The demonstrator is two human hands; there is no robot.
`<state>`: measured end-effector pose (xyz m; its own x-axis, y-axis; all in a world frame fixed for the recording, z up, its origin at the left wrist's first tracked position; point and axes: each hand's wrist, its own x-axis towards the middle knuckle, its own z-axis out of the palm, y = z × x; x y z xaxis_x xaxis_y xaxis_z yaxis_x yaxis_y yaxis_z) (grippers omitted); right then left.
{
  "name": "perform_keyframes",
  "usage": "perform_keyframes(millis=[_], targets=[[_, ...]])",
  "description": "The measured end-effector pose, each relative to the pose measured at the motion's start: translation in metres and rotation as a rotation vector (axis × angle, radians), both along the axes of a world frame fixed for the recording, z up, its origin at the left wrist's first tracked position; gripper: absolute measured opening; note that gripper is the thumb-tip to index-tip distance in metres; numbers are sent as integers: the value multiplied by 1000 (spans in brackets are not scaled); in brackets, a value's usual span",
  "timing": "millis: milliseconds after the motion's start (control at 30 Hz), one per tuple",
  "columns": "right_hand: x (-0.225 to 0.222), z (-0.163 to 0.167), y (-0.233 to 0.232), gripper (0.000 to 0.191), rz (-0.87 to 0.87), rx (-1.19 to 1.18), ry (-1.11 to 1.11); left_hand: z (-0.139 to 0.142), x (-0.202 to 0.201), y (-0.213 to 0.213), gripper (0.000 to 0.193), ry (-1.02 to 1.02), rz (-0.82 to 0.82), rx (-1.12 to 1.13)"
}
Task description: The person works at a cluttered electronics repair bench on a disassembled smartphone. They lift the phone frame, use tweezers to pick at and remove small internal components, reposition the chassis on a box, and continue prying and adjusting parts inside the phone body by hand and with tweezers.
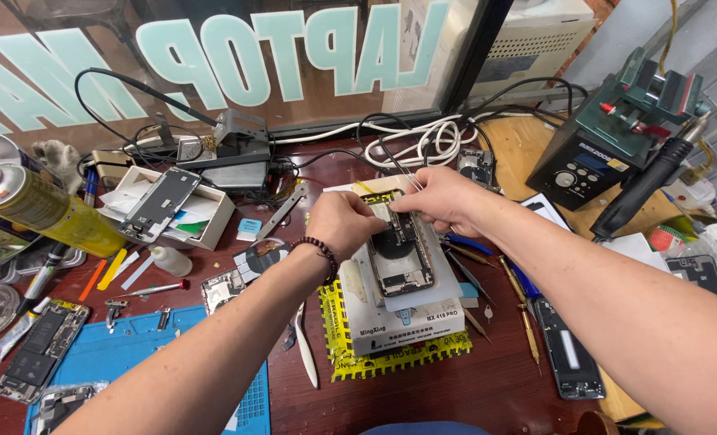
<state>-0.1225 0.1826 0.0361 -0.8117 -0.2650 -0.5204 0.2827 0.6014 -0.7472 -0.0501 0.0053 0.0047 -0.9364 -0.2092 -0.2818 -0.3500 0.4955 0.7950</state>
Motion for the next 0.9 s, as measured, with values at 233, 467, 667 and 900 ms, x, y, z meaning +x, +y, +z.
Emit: perform_keyframes(millis=[233,467,667,900], targets=[[3,-4,-6,26,-79,34,34,4,-4,14,23,-15,-47,-66],[-2,-8,-9,22,-123,7,-30,8,-11,14,27,-98,-35,-67],[6,-9,5,27,-105,-187,-58,10,-13,13,28,-114,-18,-90],[42,5,26,57,0,-171,49,10,-13,11,26,-105,-54,-61]])
